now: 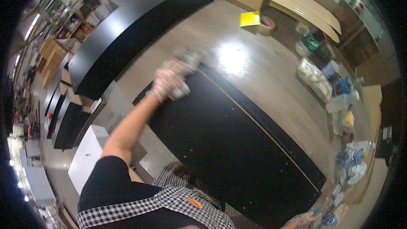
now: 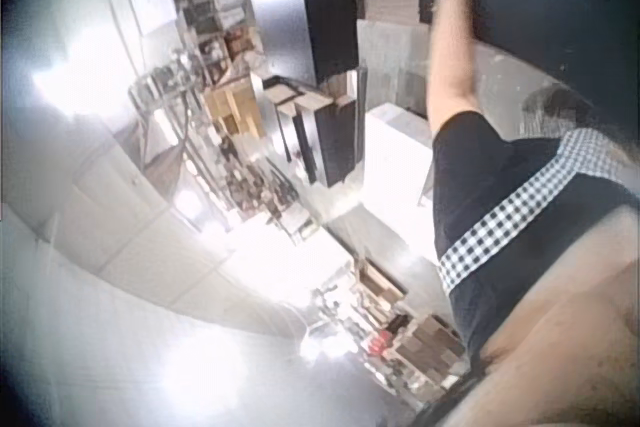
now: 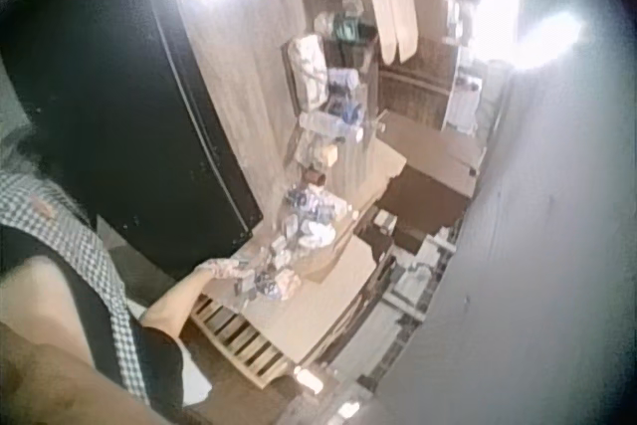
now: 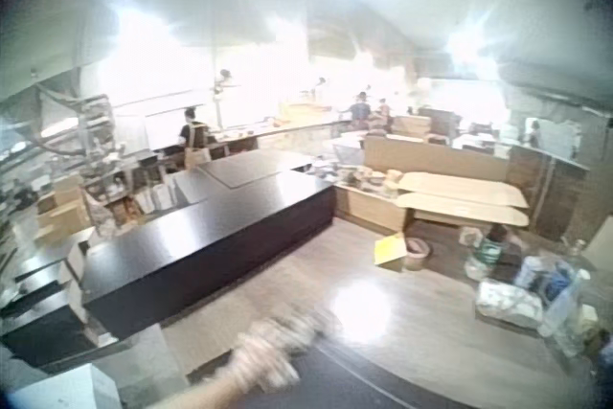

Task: The person wipes a large black panel with a cloth and scrubs it with a small blue sponge. They repeatedly wipe and scrub different areas of the panel surface while standing in a workshop.

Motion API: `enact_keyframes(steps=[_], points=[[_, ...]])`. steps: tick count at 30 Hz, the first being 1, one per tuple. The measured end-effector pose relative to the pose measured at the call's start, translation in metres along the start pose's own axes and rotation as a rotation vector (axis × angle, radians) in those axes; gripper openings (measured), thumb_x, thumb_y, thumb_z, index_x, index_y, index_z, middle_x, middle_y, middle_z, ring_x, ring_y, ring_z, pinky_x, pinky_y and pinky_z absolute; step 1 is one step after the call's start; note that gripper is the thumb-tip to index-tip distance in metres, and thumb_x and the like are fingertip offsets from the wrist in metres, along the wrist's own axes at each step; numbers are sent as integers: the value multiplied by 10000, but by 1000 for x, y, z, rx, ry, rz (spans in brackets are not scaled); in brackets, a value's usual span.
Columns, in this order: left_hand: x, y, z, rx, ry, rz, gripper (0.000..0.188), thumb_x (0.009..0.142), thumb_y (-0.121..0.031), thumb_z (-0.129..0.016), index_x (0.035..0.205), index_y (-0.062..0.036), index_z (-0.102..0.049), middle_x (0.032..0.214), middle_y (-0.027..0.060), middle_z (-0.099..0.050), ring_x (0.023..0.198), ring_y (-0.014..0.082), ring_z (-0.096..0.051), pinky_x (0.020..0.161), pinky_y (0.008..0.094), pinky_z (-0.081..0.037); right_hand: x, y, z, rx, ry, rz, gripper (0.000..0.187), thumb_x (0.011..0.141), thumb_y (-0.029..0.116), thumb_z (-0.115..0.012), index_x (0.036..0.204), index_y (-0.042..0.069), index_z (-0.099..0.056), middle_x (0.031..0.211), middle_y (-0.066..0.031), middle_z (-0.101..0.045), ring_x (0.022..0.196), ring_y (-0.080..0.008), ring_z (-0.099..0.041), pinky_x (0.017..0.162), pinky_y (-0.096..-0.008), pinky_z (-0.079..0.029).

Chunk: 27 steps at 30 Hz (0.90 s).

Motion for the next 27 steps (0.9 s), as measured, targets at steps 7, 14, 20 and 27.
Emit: enact_keyframes(steps=[7, 14, 20, 27], points=[[-16, -83, -6, 120, -187, -165, 480, 865, -222, -561, 1341, -172, -523, 1387, 116, -500, 1272, 288, -468, 1071, 443, -350, -14, 24, 17, 247, -3, 161, 470, 950, 78, -442, 1408, -8, -384, 1383, -229, -472, 1232, -308, -500, 1068, -354, -370], [-76, -407, 6, -412, -115, -745, 796, 757, -295, -624, 1479, -141, -326, 1505, 157, -339, 1412, 377, -268, 1138, 530, -189, -34, 51, 19, 567, -32, -246, 536, 900, 19, -468, 1425, 6, -359, 1434, -179, -383, 1299, -281, -407, 1117, -409, -303], [-181, -603, 13, -810, 75, -1278, 1135, 438, -467, -848, 1439, -181, -395, 1494, 127, -359, 1434, 349, -201, 1175, 509, -129, -29, -21, 28, 1476, 39, -893, 356, 926, 124, -516, 1236, -50, -503, 1167, -178, -571, 1086, -280, -559, 1000, -411, -448], [-256, -502, 23, -837, 207, -1313, 716, 730, -229, -623, 1417, -190, -425, 1515, 141, -320, 1429, 324, -242, 1161, 484, -202, -49, -19, 79, 1940, 558, -784, 442, 890, 58, -532, 1299, -77, -435, 1222, -229, -564, 1075, -307, -602, 914, -415, -539]])
Point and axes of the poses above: each hand's wrist, its own x-axis towards the middle knuckle, its own z-axis out of the back of the hand, y = z × x, the point moved 5 cm from there along x, towards the middle knuckle
